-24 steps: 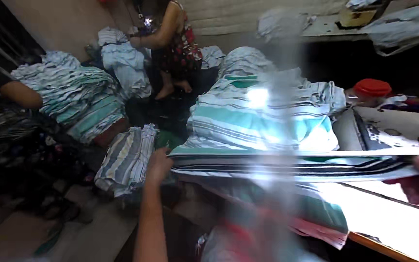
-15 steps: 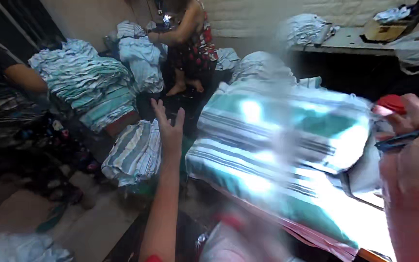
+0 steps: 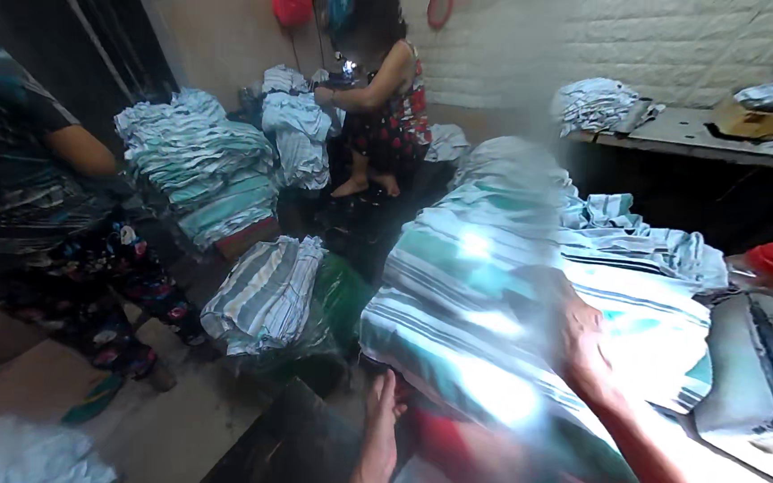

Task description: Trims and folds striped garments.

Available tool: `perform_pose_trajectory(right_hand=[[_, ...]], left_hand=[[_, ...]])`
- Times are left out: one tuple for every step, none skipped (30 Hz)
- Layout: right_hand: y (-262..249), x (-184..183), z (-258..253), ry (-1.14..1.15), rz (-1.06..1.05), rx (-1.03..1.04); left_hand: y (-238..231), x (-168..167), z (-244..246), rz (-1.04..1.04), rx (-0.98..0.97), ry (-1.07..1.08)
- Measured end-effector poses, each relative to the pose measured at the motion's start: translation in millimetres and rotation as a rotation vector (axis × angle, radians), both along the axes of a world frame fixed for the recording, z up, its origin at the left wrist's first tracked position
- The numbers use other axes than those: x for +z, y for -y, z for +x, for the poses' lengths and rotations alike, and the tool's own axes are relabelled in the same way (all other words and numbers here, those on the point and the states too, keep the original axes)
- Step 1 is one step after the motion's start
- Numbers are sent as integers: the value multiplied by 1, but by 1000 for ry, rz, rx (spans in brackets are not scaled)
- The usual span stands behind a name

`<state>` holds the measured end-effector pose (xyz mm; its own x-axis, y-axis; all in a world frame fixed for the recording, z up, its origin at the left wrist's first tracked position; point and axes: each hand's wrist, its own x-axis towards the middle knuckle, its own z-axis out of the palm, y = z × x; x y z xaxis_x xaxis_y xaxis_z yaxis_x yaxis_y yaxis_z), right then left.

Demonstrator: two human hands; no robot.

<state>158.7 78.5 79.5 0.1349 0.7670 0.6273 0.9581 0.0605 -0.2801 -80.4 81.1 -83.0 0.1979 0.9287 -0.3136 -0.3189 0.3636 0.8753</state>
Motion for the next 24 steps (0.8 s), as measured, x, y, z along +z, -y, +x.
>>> perform_pose_trajectory(right_hand=[[-7,1,3,-31,-41,-74],[-15,-1,8,-83,-104,-129],[-22,-4,15,-135,-170,-151],[-30,-8,21,-175,-218,-146],[-38,-12,25,-195,-261,-141],[-43,-11,25,-211,-267,-123],[-44,-6,25,-223,-253,-94],[-45,-4,29,-205,-203,-62],[-46,-1,35,-176,-125,-35],[-46,5,39,-153,-37,-15],[-49,13,46,-122,34,-26],[-54,21,51,-105,62,-58],[-58,26,56,-96,51,-99],[-63,27,61,-98,-9,-145],[-68,23,65,-124,-110,-189],[-73,15,69,-180,-206,-223],[-77,4,73,-251,-246,-234],[-76,-5,76,-322,-215,-216],[-73,-9,76,-380,-150,-191],[-68,-8,71,-414,-79,-165],[-59,-7,61,-419,-17,-135],[-48,-7,48,-404,34,-87],[-35,-8,31,-375,66,-22],[-20,-12,12,-345,67,64]], left_hand=[[0,0,3,8,25,62],[-1,2,5,15,70,122],[-2,3,6,16,124,179],[-4,4,7,9,174,228],[-5,5,6,-3,207,256],[-6,5,4,-13,226,256],[-6,5,2,-20,237,230],[-5,4,0,-21,244,193],[-4,2,-3,-5,241,158],[-3,2,-5,31,234,131],[-3,4,-6,72,234,118],[-3,5,-7,104,252,109],[-3,6,-7,126,280,108],[-4,8,-7,135,310,122],[-4,12,-7,140,333,157],[-3,17,-7,135,345,207],[-1,24,-8,111,342,276],[1,32,-10,69,318,358],[3,41,-11,22,289,443],[5,47,-12,-27,260,524],[7,51,-12,-77,237,600],[9,54,-12,-118,214,663],[10,56,-11,-155,194,713],[11,58,-10,-176,176,747]])
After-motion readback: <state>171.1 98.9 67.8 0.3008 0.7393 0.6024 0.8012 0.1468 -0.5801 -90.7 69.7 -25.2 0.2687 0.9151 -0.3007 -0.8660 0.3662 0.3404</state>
